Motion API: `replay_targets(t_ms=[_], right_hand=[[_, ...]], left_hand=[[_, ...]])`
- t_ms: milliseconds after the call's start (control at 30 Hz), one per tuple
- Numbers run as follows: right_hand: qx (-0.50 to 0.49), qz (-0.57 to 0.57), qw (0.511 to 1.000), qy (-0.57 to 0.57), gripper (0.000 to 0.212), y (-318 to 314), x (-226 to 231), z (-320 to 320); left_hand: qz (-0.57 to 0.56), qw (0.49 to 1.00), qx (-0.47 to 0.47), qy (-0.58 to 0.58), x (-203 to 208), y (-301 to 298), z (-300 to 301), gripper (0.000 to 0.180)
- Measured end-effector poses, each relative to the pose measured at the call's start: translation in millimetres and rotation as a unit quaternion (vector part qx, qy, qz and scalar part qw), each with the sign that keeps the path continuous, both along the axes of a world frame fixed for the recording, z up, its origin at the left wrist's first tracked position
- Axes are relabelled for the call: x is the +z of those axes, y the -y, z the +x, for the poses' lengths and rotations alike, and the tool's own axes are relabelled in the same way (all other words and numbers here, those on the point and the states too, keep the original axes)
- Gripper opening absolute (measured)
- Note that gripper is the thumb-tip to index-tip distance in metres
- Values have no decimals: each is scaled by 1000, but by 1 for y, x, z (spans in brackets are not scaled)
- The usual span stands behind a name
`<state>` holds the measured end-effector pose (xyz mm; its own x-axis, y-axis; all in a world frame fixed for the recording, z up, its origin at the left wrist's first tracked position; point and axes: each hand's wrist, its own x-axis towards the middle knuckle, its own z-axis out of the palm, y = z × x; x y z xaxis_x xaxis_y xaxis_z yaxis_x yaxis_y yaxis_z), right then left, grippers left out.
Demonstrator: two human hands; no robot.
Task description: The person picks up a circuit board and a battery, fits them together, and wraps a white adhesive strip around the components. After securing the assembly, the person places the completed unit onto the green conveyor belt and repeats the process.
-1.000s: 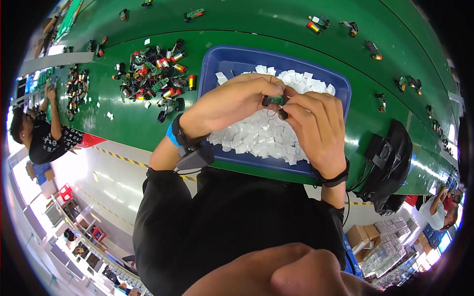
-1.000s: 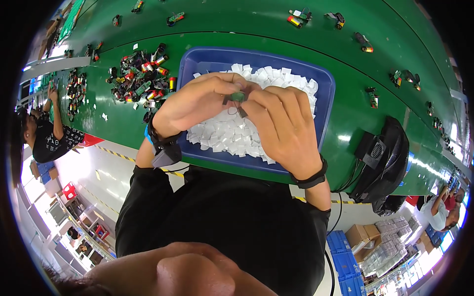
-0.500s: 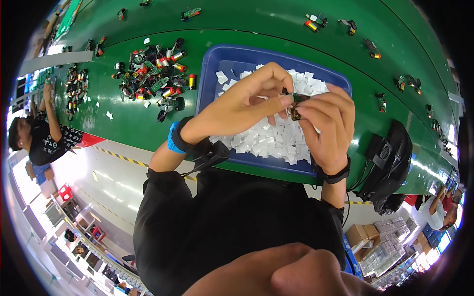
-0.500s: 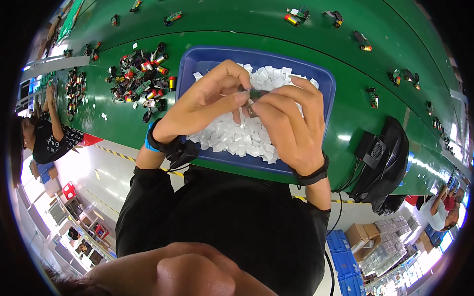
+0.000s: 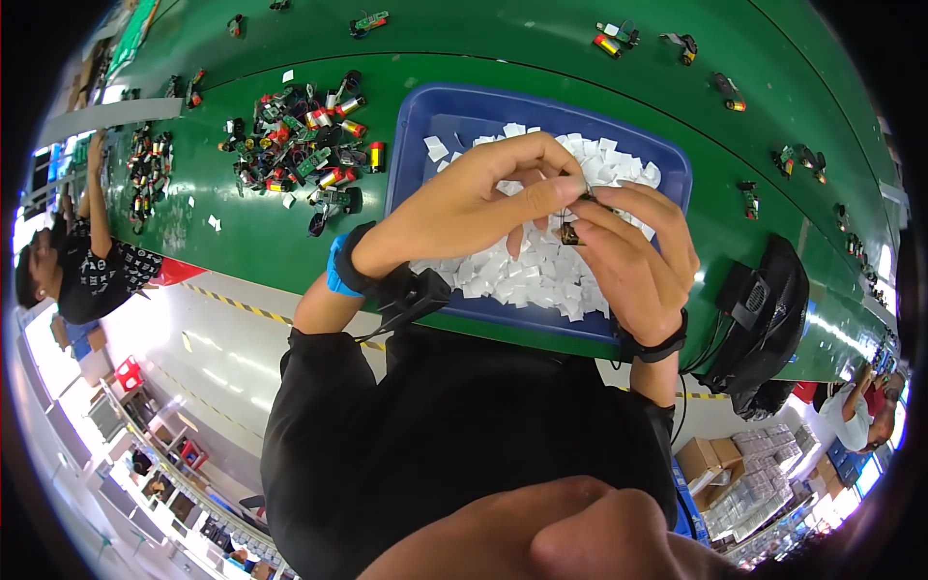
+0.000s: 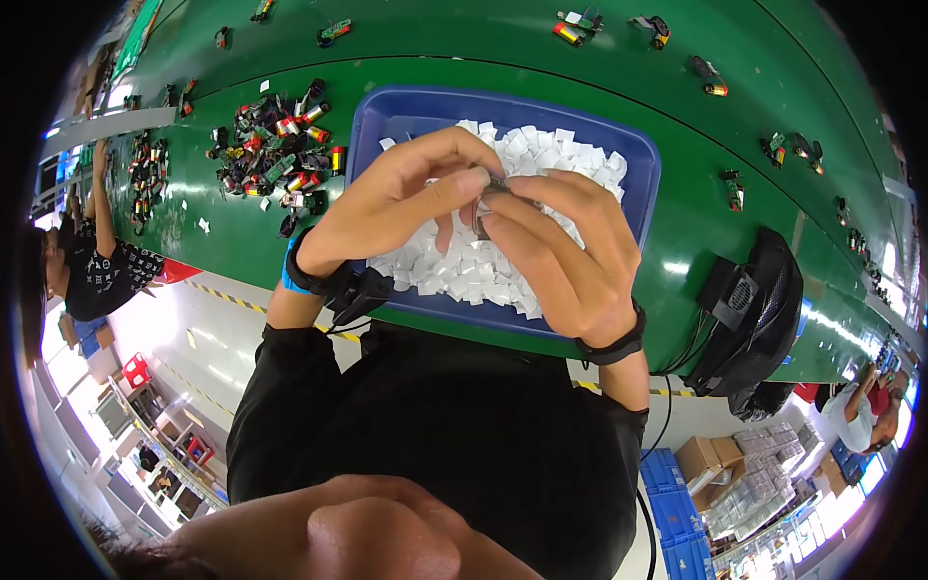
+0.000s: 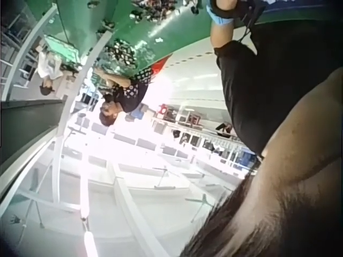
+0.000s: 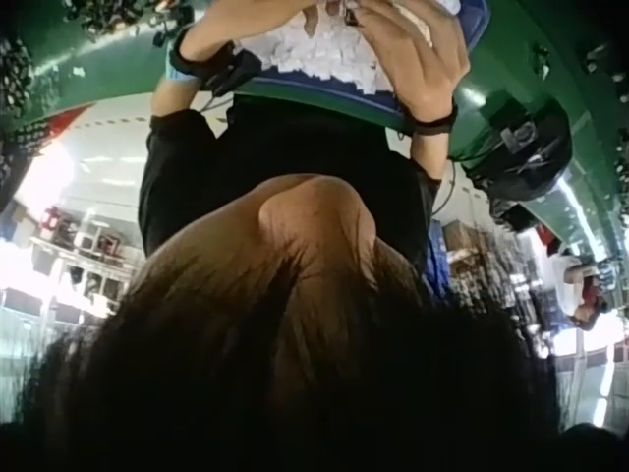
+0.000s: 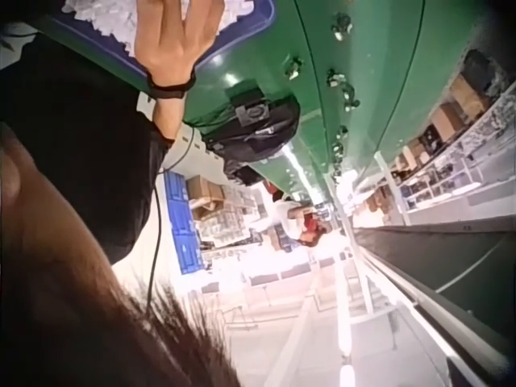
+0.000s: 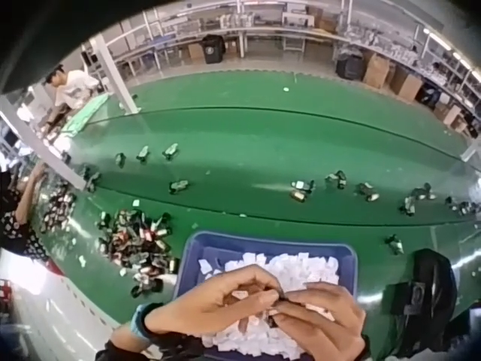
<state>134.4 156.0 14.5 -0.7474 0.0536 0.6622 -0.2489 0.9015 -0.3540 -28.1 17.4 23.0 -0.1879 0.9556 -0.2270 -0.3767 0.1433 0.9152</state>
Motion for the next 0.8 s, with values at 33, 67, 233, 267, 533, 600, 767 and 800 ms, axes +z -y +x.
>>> replay_targets(t_ms=[33,67,233,267,533,600,767,800], right_hand=[[3,-9,1000,-1,27,1,0,-1],[6,-21,1000,-4,29,1,-1,-1],[-32,-12,999,-7,37,4,0,-1],[-32,-12,999,-7,37,5,0,-1],[-100,-35,994,6,30,15,4,-1],[-98,-32,994,20,29,12,2,-2],[-86,-28,996,-1,28,4,-4,-3],[-87,-28,996,0,28,3,-4,-3]], left_hand=[[10,1000,4,-27,-2,2,-1,22],[16,998,7,-56,-3,2,0,24],[17,996,34,-85,-8,1,2,25],[4,998,27,-62,-5,0,3,23],[-4,999,41,-8,-11,0,13,23],[16,997,39,-71,-13,-1,14,27],[-28,961,4,-274,-4,-1,15,33],[-4,969,0,-249,-6,0,11,33]])
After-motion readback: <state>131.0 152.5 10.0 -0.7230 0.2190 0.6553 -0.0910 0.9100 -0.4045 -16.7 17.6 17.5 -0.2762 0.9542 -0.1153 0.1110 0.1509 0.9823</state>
